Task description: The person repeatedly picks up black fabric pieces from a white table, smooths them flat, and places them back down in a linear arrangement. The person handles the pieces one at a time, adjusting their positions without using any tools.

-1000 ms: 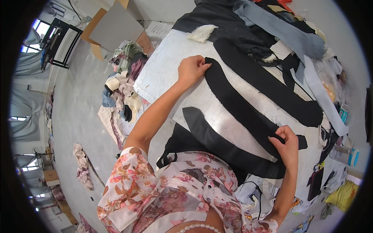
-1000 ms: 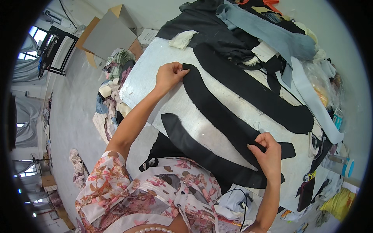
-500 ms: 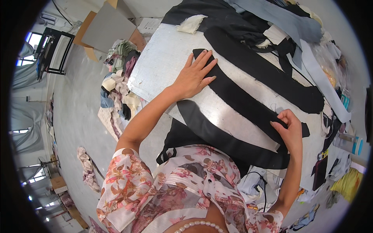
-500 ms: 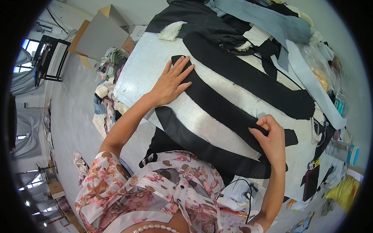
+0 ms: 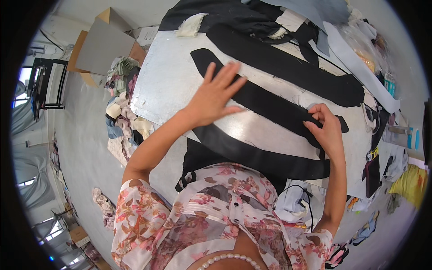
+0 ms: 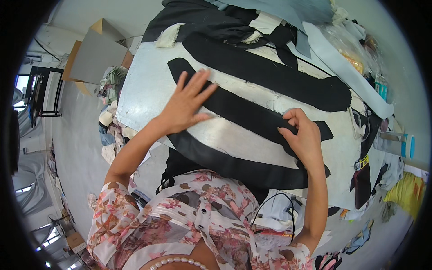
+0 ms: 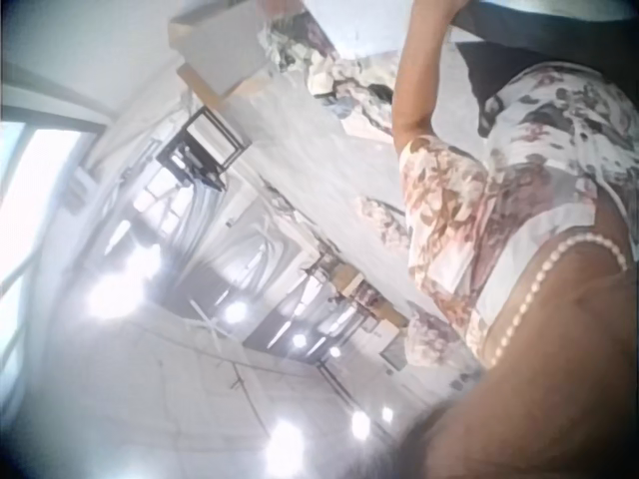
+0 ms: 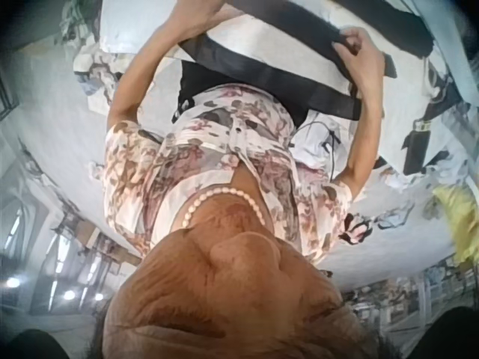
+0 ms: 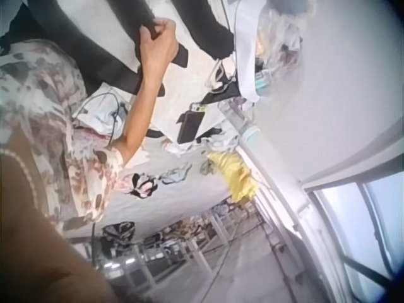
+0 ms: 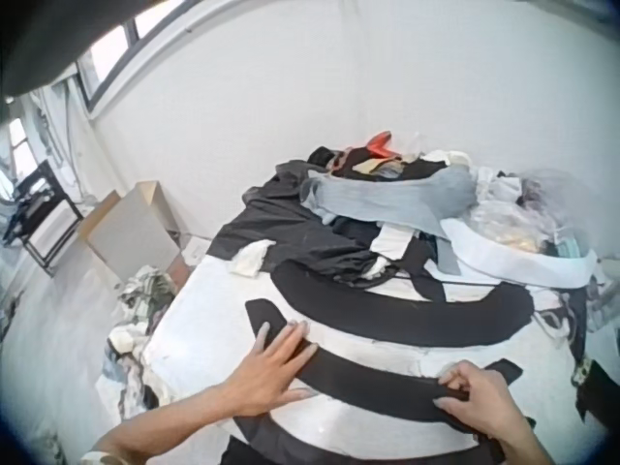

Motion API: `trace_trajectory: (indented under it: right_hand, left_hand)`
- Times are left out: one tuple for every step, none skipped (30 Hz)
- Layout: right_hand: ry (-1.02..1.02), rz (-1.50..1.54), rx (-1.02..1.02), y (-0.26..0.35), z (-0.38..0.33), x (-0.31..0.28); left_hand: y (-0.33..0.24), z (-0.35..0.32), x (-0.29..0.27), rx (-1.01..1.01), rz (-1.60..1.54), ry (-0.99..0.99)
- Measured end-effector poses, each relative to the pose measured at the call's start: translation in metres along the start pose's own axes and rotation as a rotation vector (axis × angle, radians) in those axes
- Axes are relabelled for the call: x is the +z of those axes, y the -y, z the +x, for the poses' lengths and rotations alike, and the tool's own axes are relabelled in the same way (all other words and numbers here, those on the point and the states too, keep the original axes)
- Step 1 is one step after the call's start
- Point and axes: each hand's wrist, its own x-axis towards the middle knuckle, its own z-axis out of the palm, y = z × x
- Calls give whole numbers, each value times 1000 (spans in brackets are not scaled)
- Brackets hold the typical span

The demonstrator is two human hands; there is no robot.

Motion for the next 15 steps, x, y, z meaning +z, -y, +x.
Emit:
trace_trajectory:
  right_hand:
    - [1, -14, 6, 1, 0, 0]
    - [-7, -41, -8, 3, -1, 0]
    - [-15, -68, -23, 5, -1, -1]
    - [-27, -98, -34, 6, -2, -4]
    - [-34, -94, -35, 3, -3, -6]
    - [-40, -91, -36, -1, -3, -8]
    - [-47, -86, -36, -4, -3, -10]
    - [-53, -97, -35, -5, -3, -11]
    - [-58, -108, -34, -5, -3, -10]
    - [-63, -116, -38, -5, -1, -8]
    - [-60, -149, -33, -5, 0, -7]
    - [-65, -170, -26, -4, -1, -7]
    - [-67, -191, -19, -2, -1, -6]
    - [-70, -211, -12, -1, -1, -6]
    - [-74, -216, -13, -1, -1, -6]
  left_hand:
    - [-11, 2, 0, 78, -86, -46]
    - [-21, 6, 0, 128, -180, -36]
    - [-24, 5, 5, 146, -196, -10]
    - [-27, 6, 9, 170, -215, 15]
    - [-26, 7, 10, 172, -203, 25]
    - [-23, 6, 9, 175, -191, 35]
    - [-22, 5, 9, 179, -179, 47]
    - [-21, 5, 9, 183, -176, 45]
    - [-22, 5, 9, 187, -174, 42]
    - [-21, 5, 9, 189, -168, 40]
    - [-21, 5, 9, 189, -164, 40]
    - [-20, 6, 11, 190, -159, 48]
    - [-20, 6, 12, 189, -154, 57]
    - [-21, 7, 12, 187, -149, 66]
    - [-23, 7, 10, 171, -120, 79]
